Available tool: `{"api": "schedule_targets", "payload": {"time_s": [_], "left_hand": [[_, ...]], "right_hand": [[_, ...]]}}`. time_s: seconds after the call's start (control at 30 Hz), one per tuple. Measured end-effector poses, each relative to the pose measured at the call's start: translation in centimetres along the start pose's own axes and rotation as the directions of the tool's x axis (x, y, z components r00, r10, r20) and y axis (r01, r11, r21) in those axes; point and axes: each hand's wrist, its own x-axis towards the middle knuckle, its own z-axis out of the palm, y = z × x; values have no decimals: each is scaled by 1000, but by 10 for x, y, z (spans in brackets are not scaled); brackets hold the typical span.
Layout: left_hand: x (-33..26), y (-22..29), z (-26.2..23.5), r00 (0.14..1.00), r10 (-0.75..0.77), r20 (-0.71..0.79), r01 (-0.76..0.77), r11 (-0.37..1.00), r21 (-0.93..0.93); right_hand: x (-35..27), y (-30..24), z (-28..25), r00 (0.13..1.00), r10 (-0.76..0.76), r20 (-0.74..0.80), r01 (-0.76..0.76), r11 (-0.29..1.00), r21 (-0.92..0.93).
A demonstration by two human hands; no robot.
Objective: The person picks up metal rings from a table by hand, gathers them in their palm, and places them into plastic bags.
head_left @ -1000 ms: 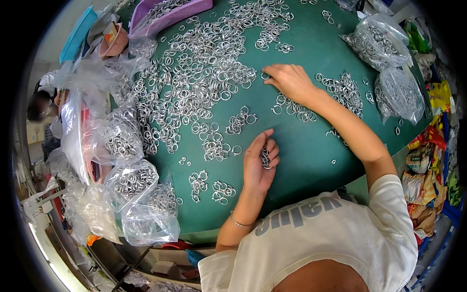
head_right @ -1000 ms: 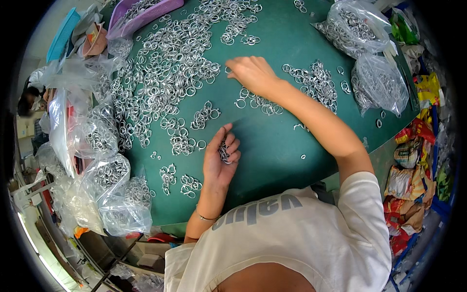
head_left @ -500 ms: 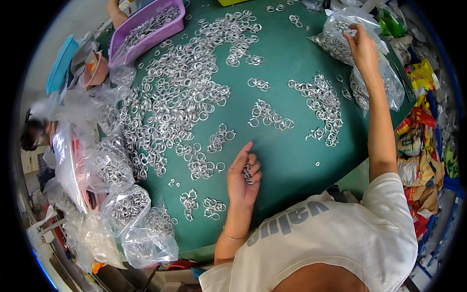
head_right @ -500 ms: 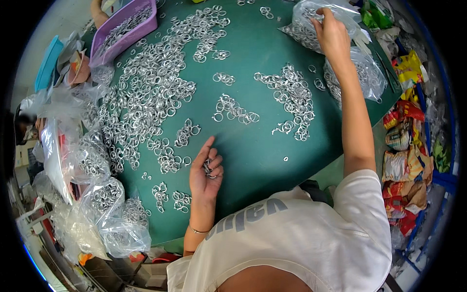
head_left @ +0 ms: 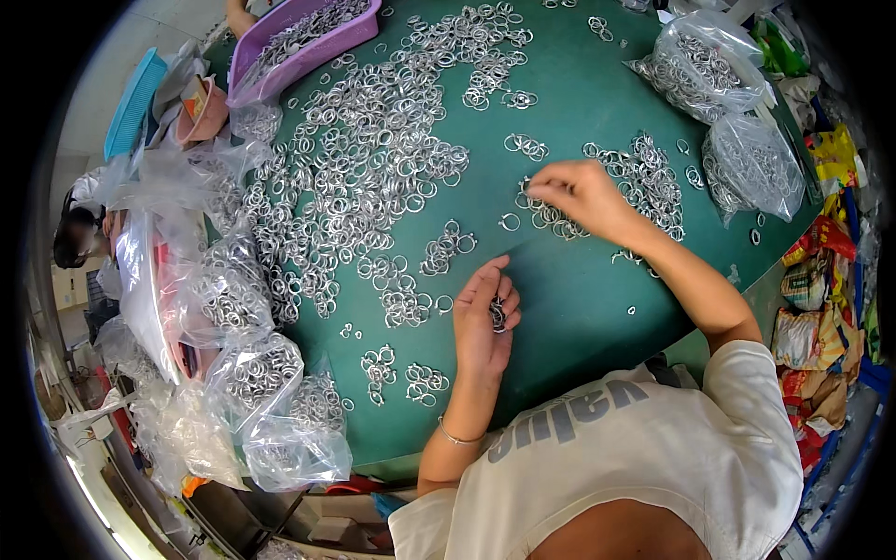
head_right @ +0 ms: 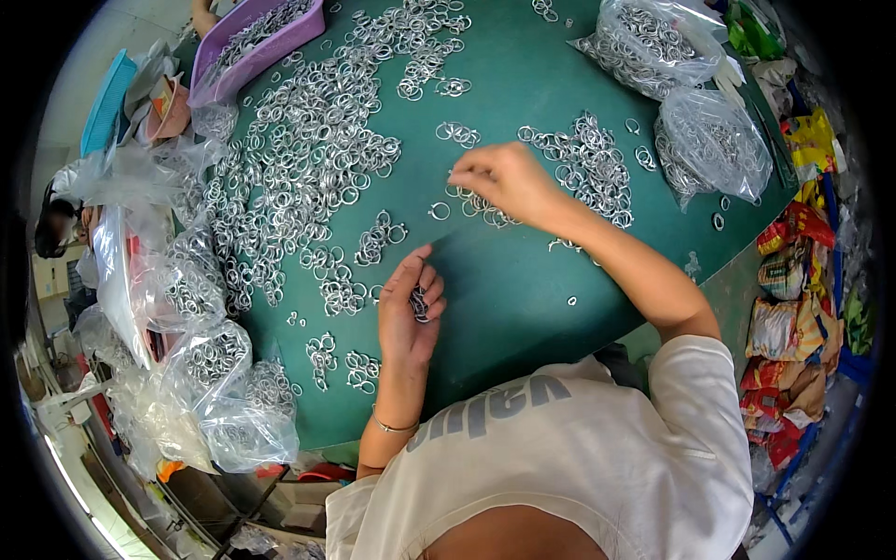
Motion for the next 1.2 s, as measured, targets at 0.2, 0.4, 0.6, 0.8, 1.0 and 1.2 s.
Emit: {"api": "schedule_targets", "payload": {"time_s": [0.2, 0.4, 0.6, 0.8, 1.0, 1.2], "left_hand": [[-1, -2, 9, 1000, 5, 22, -7, 996, 88], [-6, -4, 8, 994, 95, 52, -107, 936, 337], [-54, 32, -21, 902, 424, -82, -297, 746, 596], [-152, 64, -78, 351, 898, -266, -416, 404, 815], [-214, 89, -163, -35, 953, -302, 101, 304, 947], [-214, 96, -173, 395, 765, -509, -854, 510, 103]], "right_hand": [[-16, -23, -12, 846, 396, 359, -534, 621, 574], [-32, -52, 13, 967, 129, 218, -201, 916, 348], [-4, -15, 15, 990, -37, -136, -39, 857, -514], [-17, -15, 23, 995, -104, 3, 94, 882, -461], [-22, -26, 30, 987, -162, -2, 147, 902, -405], [-22, -26, 23, 1000, -13, 12, 17, 911, -411]]}}
